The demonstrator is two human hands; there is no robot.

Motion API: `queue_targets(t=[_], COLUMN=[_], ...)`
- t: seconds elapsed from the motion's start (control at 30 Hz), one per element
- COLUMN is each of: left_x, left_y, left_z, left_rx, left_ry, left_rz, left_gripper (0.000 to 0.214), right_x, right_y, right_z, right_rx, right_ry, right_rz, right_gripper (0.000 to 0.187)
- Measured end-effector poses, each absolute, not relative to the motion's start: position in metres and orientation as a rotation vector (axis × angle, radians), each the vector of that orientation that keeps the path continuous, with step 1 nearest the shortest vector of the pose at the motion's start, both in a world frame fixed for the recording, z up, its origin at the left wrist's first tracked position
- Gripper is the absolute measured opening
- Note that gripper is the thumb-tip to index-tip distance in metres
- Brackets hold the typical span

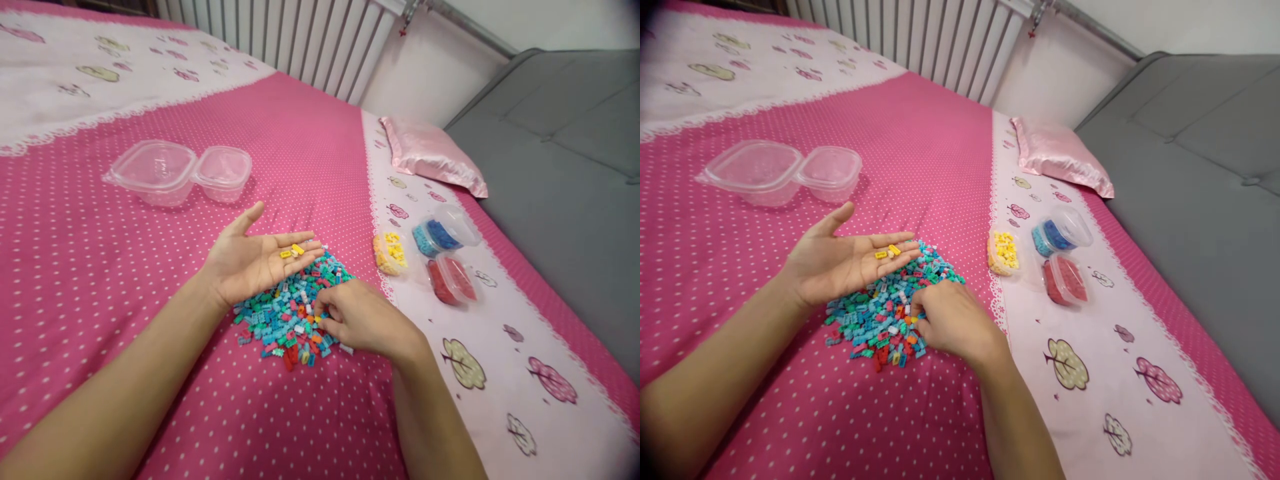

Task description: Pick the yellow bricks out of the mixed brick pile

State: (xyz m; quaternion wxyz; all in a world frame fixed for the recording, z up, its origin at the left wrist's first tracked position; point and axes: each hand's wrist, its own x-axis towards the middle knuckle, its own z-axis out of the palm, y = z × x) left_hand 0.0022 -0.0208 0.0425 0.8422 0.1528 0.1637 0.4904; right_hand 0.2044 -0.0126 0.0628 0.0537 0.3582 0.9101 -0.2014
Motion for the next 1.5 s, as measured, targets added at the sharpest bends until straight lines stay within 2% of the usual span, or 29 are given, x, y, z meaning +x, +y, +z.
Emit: queue_targets(t=[0.33,0.5,0.77,0.87,0.97,1.03,1.1,1.27,1.5], left_x=[0.002,0.005,0.011,0.008,0.005,0.003,0.003,0.004,0.004], left_y=[-0.020,-0.020,-0.021,-0.021,-0.020,-0.020,-0.020,-0.020,-0.020], left_z=[0.039,0.035,0.033,0.036,0.038,0.040,0.040,0.041,0.042], left_rx=[0.334,0.334,0.286,0.253,0.208,0.188,0.187,0.207,0.201], left_ry=[0.342,0.280,0.236,0.282,0.380,0.435,0.461,0.484,0.504], left_rz=[1.017,0.939,0.867,0.936,1.108,1.192,1.223,1.217,1.219], left_gripper=[0.075,0.076,0.075,0.073,0.070,0.070,0.070,0.071,0.073], right_x=[0.208,0.204,0.197,0.200,0.203,0.202,0.200,0.186,0.184], right_y=[0.000,0.000,-0.002,-0.009,-0.020,-0.027,-0.033,-0.043,-0.040], right_z=[0.063,0.061,0.057,0.063,0.070,0.069,0.066,0.060,0.062], right_rx=[1.611,1.796,1.797,1.751,1.295,1.012,0.924,0.990,1.119], right_ry=[3.023,3.189,3.254,3.206,3.006,2.847,2.743,2.629,2.616], right_rz=[-0.601,-0.679,-0.831,-0.942,-1.070,-0.981,-0.804,-0.509,-0.392], right_gripper=[0.004,0.009,0.026,0.017,0.007,0.012,0.015,0.011,0.011])
